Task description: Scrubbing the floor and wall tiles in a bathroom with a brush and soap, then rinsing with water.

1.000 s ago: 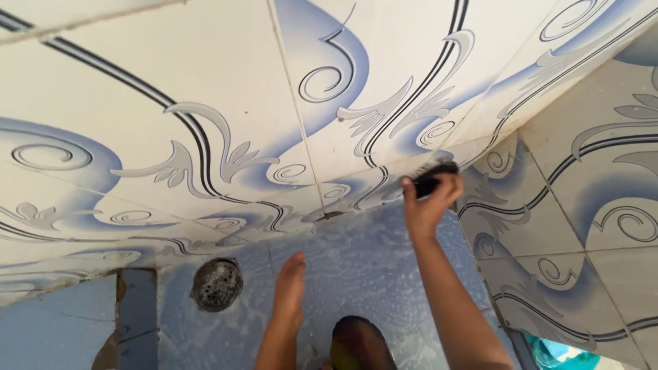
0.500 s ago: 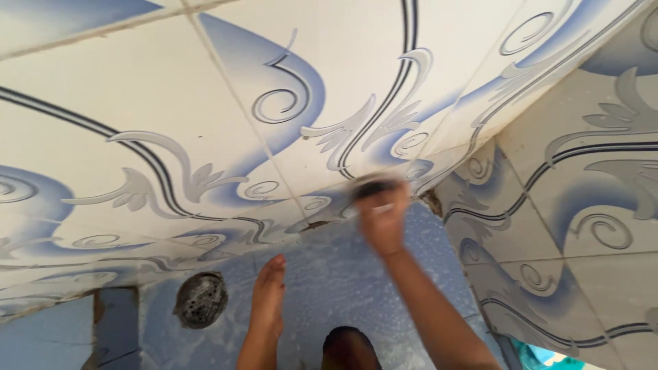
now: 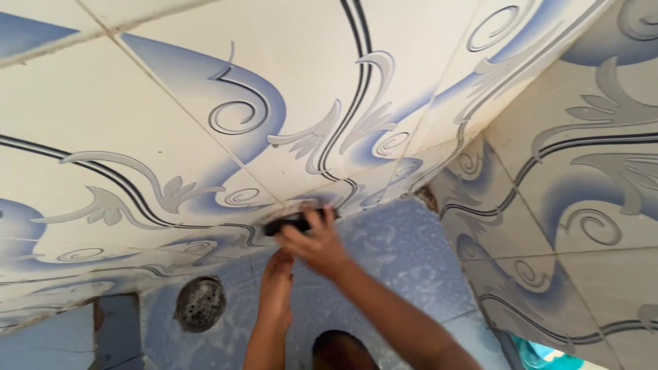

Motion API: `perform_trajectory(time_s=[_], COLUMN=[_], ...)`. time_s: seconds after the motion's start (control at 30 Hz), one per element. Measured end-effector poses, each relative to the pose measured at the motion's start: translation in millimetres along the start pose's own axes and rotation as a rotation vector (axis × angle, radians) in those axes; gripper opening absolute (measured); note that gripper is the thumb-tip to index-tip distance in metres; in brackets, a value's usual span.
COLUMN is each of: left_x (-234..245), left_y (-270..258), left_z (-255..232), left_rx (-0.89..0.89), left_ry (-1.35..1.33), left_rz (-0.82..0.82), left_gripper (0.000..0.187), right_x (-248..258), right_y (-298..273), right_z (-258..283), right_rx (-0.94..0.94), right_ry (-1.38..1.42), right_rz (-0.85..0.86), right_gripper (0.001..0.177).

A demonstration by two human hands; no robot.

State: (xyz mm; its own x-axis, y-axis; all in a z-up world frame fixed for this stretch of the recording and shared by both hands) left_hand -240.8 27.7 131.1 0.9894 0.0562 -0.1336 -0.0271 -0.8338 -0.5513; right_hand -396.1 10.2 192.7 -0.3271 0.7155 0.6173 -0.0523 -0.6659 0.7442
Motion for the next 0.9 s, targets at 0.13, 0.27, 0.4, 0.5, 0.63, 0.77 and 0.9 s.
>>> perform_trajectory(time_s=[0.13,0.27,0.4,0.5,0.63,0.77,0.9], left_x=[15,31,39,72,123,167,187], left_y=[-2,7,0,4,-9,-6,-8], left_z=[-26,-10,-17,-14,-41,-40,-51], left_rx=[0.077,-0.004,-0.004,0.011,-0.063,-0.108,-0.092], left_ry=[0.049,-0.057,-0.102,-0.129,-0.372,-0.527,-0.626], left_rz=[-0.033,-0.018,-0.033,-0.060,-0.138,-0.111,-0.157], left_gripper=[0.048,0.048,0.048,0.046,0.046,0.050,0.049], right_x=[1,19,-22,-63,-83,-65,13], right_y=[-33,-17,-7,-14,-2,9,30], right_z=[-90,-94,-14,52,119,76,-15], right_rx=[-0.423,-0.637,-0.684,-0.378,0.368,0.647,-0.342], right_ry=[0.151,0.068,0.141,-0.127,-0.025,-0.218,-0.020], right_rz=[0.031,-0.239,-0.327,0.095,0.056,0.207,1.116], right_gripper=[0.031,0.049,0.049,0.024,0.026,0.032,0.037])
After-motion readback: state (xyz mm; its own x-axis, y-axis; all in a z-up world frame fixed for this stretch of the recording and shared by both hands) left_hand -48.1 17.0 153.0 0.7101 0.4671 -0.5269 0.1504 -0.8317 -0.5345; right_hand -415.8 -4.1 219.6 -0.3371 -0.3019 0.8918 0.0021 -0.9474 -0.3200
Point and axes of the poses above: each hand's wrist, its own y-axis towards the middle knuckle, its own x-axis out of the back of the hand, z = x × y, the point moved 1 cm from there along y, towards the middle knuckle, and after that the axes turned 10 degrees about -x, right-handed, at the moved point
